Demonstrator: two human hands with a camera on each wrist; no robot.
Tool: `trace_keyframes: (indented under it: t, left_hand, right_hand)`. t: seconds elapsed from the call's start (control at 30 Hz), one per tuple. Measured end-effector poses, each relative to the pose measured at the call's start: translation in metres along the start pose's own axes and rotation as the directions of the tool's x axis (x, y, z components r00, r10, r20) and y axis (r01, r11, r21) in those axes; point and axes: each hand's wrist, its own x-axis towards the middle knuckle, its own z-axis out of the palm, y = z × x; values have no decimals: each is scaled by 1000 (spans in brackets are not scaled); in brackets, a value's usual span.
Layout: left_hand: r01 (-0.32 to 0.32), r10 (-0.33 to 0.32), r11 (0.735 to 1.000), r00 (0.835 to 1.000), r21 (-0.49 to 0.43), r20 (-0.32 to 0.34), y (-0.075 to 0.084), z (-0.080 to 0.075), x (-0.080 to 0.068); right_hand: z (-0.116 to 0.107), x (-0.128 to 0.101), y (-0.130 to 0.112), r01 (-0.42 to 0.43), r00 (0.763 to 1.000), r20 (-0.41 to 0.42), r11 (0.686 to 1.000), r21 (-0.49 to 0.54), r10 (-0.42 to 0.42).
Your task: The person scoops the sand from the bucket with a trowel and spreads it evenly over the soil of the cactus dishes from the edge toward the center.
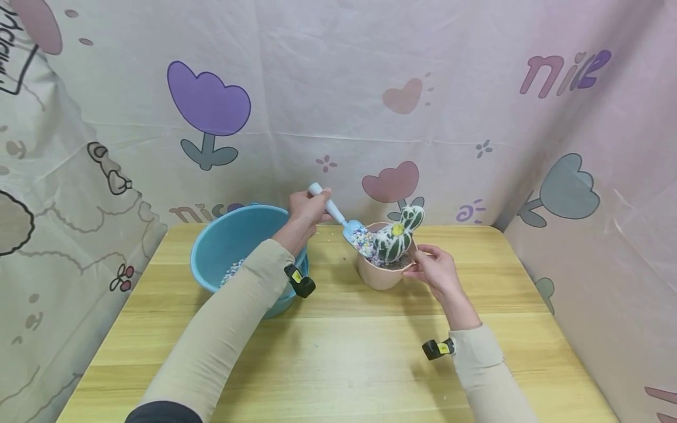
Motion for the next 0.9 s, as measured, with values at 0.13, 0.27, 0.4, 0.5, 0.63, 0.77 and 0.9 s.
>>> trace_keyframes:
  t: [0.13,0.27,0.4,0.5,0.63,0.77,0.9]
  left_hand:
    - [1,-1,1000,1000,7,-7,0,-1,0]
    - [3,-3,1000,1000,4,-8,-1,-1,0]
    - [1,-1,1000,1000,-14,-12,-1,-2,1]
    - [-1,0,1000,1000,-18,-24,-1,-4,2]
    - [-2,1,1000,1000,-24,-29,0,-6,1]
    - [-2,1,1000,1000,-30,-27,1,-7,2]
    - [-4,3,1000,999,-27,-32,0,-6,3]
  right_hand:
    - [2,-1,1,1,1000,12,1000,24,-1]
    - [4,-2,3,4,1000,14,999,40,-5]
    - [4,-2,3,10,1000,13,999,41,-10]
    - [4,-2,4,11,1000,16,999,41,-12]
    - [4,0,4,5,1000,17,999,36,-6]
    - [3,0,2,-5,1000,5,1000,6,5]
    - [1,1,1,-1,1000,-6,1000,-17,1]
